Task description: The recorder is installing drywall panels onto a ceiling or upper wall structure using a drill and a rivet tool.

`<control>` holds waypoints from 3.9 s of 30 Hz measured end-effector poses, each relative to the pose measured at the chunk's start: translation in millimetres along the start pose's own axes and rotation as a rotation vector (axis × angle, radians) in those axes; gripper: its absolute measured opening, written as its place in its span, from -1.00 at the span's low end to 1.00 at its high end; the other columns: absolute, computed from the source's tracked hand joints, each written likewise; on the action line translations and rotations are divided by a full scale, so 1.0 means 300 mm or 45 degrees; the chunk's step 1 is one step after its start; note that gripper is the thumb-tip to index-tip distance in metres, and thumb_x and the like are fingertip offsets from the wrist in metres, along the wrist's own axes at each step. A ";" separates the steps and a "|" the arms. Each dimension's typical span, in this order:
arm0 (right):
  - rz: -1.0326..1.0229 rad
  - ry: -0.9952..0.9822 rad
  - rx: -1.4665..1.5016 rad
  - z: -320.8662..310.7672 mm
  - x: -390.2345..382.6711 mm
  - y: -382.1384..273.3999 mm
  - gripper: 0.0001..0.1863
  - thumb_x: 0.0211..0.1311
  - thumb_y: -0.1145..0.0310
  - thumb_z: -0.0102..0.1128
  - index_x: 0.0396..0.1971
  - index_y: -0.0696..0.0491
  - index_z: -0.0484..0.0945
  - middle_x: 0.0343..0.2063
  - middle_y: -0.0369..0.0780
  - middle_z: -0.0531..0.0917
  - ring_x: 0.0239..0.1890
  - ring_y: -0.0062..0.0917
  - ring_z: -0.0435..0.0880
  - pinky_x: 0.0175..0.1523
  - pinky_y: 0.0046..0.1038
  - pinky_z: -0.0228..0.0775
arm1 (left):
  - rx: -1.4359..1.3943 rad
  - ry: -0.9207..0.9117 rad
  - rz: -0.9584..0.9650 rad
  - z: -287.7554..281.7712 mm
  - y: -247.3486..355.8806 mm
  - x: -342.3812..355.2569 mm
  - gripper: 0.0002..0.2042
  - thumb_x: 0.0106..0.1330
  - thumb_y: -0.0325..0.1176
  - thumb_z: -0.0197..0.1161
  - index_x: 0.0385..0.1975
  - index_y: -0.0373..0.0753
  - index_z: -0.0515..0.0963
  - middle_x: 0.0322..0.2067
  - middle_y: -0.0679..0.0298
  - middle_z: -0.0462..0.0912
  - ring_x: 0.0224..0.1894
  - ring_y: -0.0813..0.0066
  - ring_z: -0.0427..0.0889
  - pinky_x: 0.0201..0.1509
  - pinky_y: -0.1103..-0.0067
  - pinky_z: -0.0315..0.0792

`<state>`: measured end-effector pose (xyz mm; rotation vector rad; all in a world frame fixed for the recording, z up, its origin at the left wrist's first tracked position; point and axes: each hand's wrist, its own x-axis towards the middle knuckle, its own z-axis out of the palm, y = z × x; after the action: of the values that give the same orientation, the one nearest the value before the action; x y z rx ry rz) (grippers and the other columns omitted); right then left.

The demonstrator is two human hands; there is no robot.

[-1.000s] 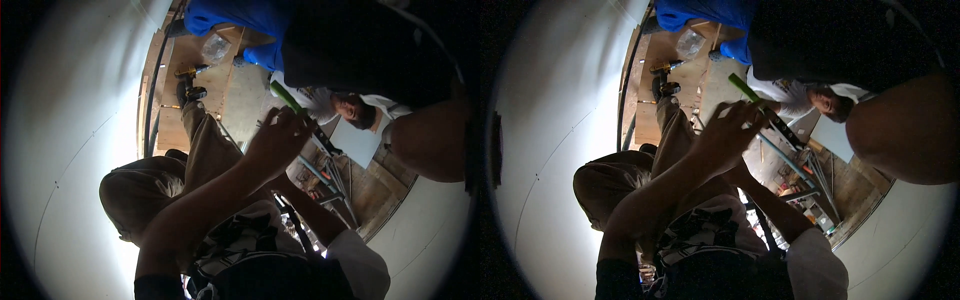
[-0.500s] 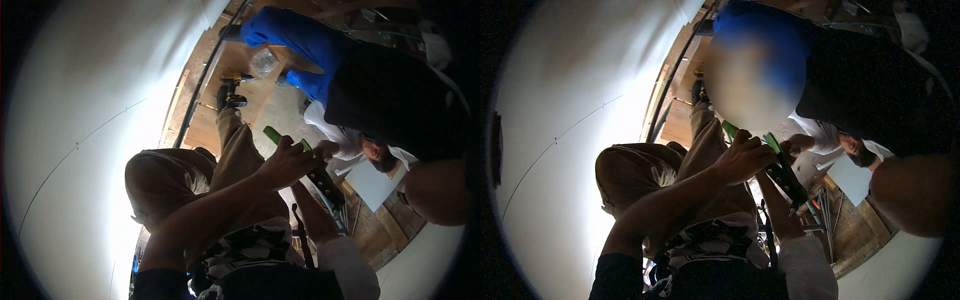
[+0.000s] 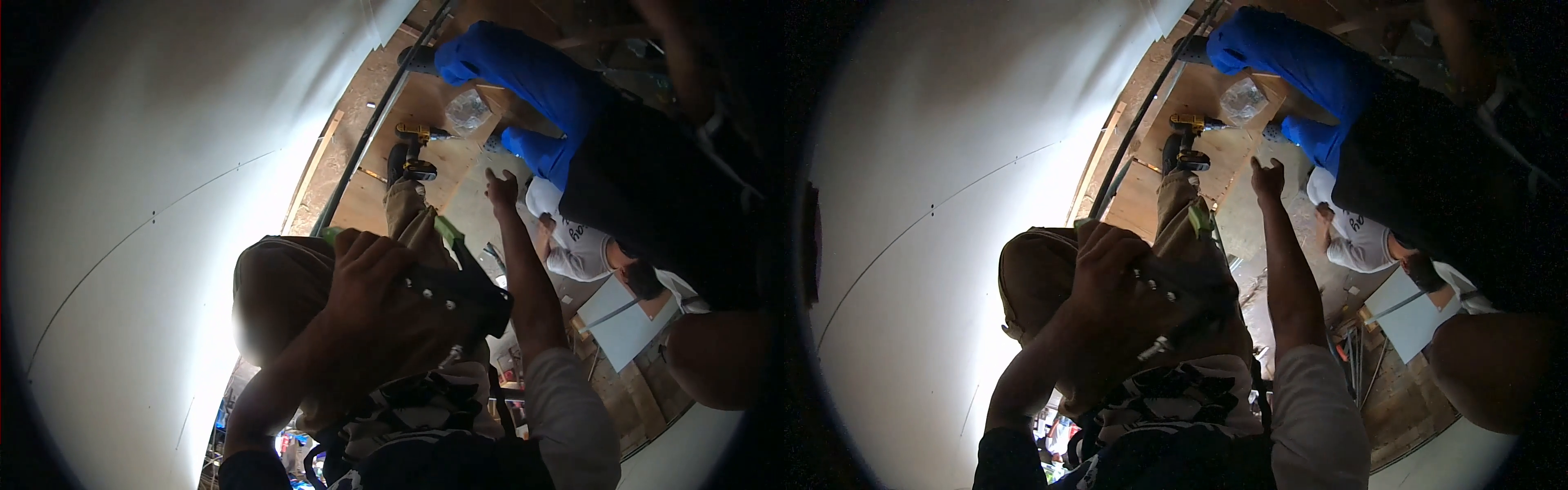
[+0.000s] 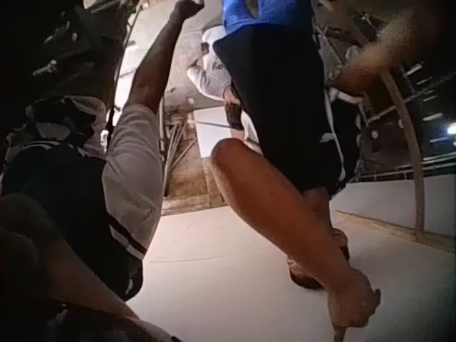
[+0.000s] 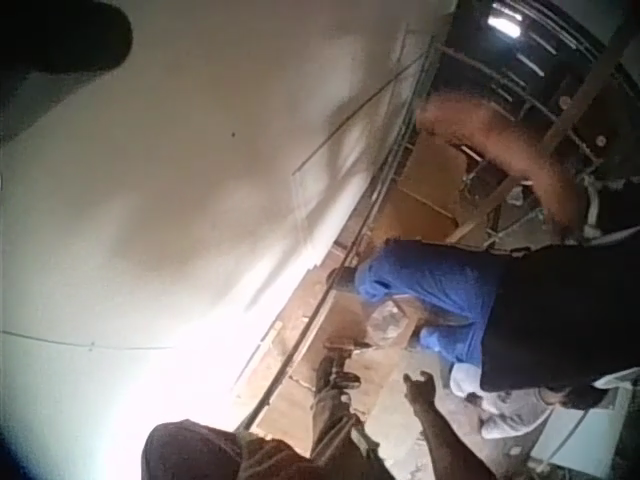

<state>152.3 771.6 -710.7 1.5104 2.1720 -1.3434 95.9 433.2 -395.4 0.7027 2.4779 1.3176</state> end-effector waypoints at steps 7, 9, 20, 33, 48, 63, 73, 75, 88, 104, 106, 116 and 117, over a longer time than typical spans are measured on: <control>-0.386 -1.072 0.232 -0.239 -0.632 -0.493 -0.45 0.16 0.22 0.17 0.15 0.11 0.35 0.07 -0.20 0.49 0.06 -0.49 0.46 0.16 -0.44 0.24 | -0.294 0.067 -0.371 -0.077 -0.025 -0.094 -0.61 -0.15 -0.27 0.40 -0.30 -0.27 0.51 -0.40 0.18 0.53 -0.31 0.21 0.53 -0.17 0.39 0.33; -0.507 -1.205 0.068 -0.301 -0.775 -0.598 -0.26 0.17 -0.12 0.08 0.19 0.13 0.31 0.15 -0.17 0.42 0.18 -0.40 0.39 0.24 -0.39 0.15 | -0.633 0.138 -0.524 -0.058 -0.033 -0.111 -0.70 -0.07 -0.45 0.35 -0.31 -0.34 0.48 -0.41 0.10 0.52 -0.32 0.15 0.54 -0.24 0.42 0.39; -0.799 -0.915 -0.868 -0.354 -1.118 -0.790 -0.68 0.21 0.14 0.14 -0.23 0.09 0.53 -0.43 -0.16 0.60 -0.38 -0.43 0.61 -0.20 -0.41 0.45 | -1.041 0.146 -0.663 -0.261 0.035 -0.216 -0.82 0.20 -0.33 0.23 -0.28 -0.28 0.52 -0.41 -0.02 0.57 -0.33 0.05 0.58 -0.26 0.31 0.42; -0.219 -1.855 0.101 -0.247 -1.648 -1.224 -0.71 0.25 0.25 0.19 -0.20 0.16 0.44 -0.69 -0.25 0.46 -0.66 -0.58 0.41 -0.53 -0.51 0.28 | -1.270 0.605 0.061 -0.524 0.027 -0.291 -0.80 0.31 -0.35 0.11 -0.20 -0.36 0.43 -0.43 -0.11 0.57 -0.32 -0.07 0.59 -0.29 0.27 0.42; -1.434 -1.559 -0.156 -0.157 -1.780 -1.464 -0.77 0.28 0.27 0.15 -0.27 0.10 0.37 -0.77 -0.30 0.37 -0.74 -0.57 0.30 -0.60 -0.47 0.20 | -0.972 0.968 0.583 -0.891 0.056 -0.299 -0.37 0.30 -0.39 0.08 0.34 -0.31 0.00 0.13 -0.11 0.39 0.18 -0.07 0.37 0.27 0.24 0.22; -1.666 -1.433 -0.028 -0.078 -1.857 -1.394 -0.82 0.28 0.37 0.12 -0.29 0.16 0.38 -0.69 -0.25 0.43 -0.65 -0.56 0.41 -0.52 -0.43 0.36 | -0.793 1.311 0.722 -1.079 0.087 -0.476 -0.36 0.25 -0.40 0.14 0.33 -0.32 0.06 0.19 -0.08 0.33 0.20 0.04 0.38 0.21 0.24 0.32; -2.151 -0.976 0.024 0.073 -1.893 -1.415 -0.79 0.27 0.34 0.12 -0.22 0.16 0.40 -0.64 -0.27 0.46 -0.68 -0.67 0.38 -0.60 -0.66 0.20 | -0.257 1.618 1.218 -1.680 0.339 -0.454 -0.41 0.15 -0.43 0.04 0.25 -0.38 0.17 -0.22 -0.23 0.52 -0.15 -0.01 0.55 0.02 0.29 0.43; -2.415 -0.724 -0.066 0.105 -1.901 -1.459 -0.77 0.28 0.33 0.11 -0.20 0.16 0.41 -0.62 -0.29 0.46 -0.67 -0.70 0.37 -0.59 -0.68 0.17 | -0.167 1.511 1.183 -1.768 0.345 -0.478 -0.43 0.15 -0.42 0.03 0.24 -0.33 0.22 -0.26 -0.18 0.55 -0.25 0.07 0.60 -0.04 0.31 0.47; -2.862 -0.104 -0.171 0.216 -2.052 -1.664 -0.64 0.37 0.21 -0.01 -0.08 0.22 0.43 -0.59 -0.39 0.40 -0.59 -0.79 0.31 -0.50 -0.67 0.12 | 1.292 1.974 1.299 -1.902 0.360 -0.423 -0.54 0.24 -0.35 0.03 0.18 -0.24 0.36 -0.18 -0.16 0.55 -0.30 0.15 0.64 -0.05 0.34 0.50; -3.044 0.228 -0.254 0.222 -2.141 -1.785 -0.78 0.30 0.43 0.06 -0.12 0.20 0.46 -0.53 -0.21 0.57 -0.52 -0.56 0.58 -0.40 -0.55 0.40 | 0.238 1.742 1.026 -1.768 0.384 -0.481 -0.29 0.17 -0.24 0.06 0.32 -0.41 0.04 -0.43 -0.15 0.60 -0.27 0.12 0.66 0.02 0.37 0.46; -3.008 0.222 -0.272 0.223 -2.149 -1.792 -0.78 0.30 0.42 0.06 -0.12 0.20 0.46 -0.53 -0.21 0.57 -0.52 -0.56 0.59 -0.41 -0.55 0.40 | 0.210 1.592 0.996 -1.770 0.386 -0.494 -0.28 0.15 -0.26 0.07 0.32 -0.41 0.03 -0.37 -0.16 0.61 -0.26 0.09 0.66 0.04 0.38 0.45; -2.927 0.165 -0.109 0.296 -2.177 -1.776 -0.74 0.36 0.29 0.01 -0.10 0.15 0.46 -0.55 -0.31 0.47 -0.52 -0.67 0.39 -0.40 -0.59 0.22 | 0.347 2.044 1.235 -1.794 0.382 -0.421 -0.23 0.06 -0.32 0.12 0.32 -0.40 0.03 -0.16 -0.15 0.58 -0.19 0.08 0.66 0.07 0.43 0.47; -2.919 0.187 -0.109 0.296 -2.171 -1.782 -0.74 0.37 0.29 0.01 -0.09 0.15 0.45 -0.55 -0.31 0.47 -0.51 -0.68 0.39 -0.40 -0.60 0.22 | 0.315 1.861 1.131 -1.784 0.389 -0.454 -0.24 0.07 -0.32 0.12 0.32 -0.39 0.02 -0.16 -0.15 0.58 -0.19 0.08 0.66 0.07 0.43 0.47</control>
<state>-8.0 232.7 -77.0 -1.8731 3.3750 -0.9056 17.6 38.5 0.3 1.3123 3.6365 2.5068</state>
